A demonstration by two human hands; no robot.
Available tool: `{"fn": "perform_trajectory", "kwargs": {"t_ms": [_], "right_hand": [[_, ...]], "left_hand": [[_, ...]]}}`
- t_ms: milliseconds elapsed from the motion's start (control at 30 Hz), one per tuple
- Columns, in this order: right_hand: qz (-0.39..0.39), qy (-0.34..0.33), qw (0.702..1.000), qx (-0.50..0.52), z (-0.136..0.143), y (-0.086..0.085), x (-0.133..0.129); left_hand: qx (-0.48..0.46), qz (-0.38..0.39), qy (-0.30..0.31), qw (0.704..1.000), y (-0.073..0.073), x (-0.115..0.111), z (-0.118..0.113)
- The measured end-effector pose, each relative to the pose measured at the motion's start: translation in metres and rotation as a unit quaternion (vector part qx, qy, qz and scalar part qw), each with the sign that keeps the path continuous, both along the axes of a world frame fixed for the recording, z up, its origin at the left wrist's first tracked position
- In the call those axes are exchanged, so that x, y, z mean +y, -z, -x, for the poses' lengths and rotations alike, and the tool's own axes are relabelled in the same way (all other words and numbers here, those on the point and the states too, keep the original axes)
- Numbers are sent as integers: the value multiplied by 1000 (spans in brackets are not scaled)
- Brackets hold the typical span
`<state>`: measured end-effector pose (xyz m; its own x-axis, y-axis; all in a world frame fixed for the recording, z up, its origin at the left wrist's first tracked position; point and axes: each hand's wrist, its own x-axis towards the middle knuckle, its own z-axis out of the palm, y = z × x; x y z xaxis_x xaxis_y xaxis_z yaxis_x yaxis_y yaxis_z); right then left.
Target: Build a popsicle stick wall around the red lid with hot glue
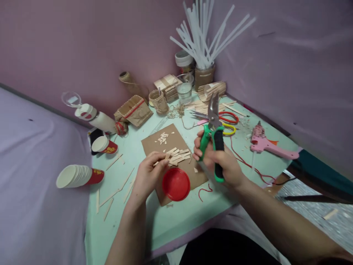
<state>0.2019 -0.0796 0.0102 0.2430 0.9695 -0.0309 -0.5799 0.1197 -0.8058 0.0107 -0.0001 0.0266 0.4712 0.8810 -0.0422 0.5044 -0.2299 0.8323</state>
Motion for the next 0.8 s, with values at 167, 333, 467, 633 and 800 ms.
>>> {"fn": "perform_trajectory", "kwargs": {"t_ms": [167,333,467,633,800], "right_hand": [[-15,88,996,-3,17,12,61],[27,105,994,19,17,31,73],[54,76,995,47,14,35,66],[65,62,992,85,16,32,64],[64,61,992,95,17,31,64]], "left_hand": [[34,-16,-105,994,25,19,13],[80,-70,-95,990,42,23,16],[93,-93,-70,989,46,23,16],[71,-112,-92,987,48,23,18],[57,-92,-65,992,46,19,20]]}}
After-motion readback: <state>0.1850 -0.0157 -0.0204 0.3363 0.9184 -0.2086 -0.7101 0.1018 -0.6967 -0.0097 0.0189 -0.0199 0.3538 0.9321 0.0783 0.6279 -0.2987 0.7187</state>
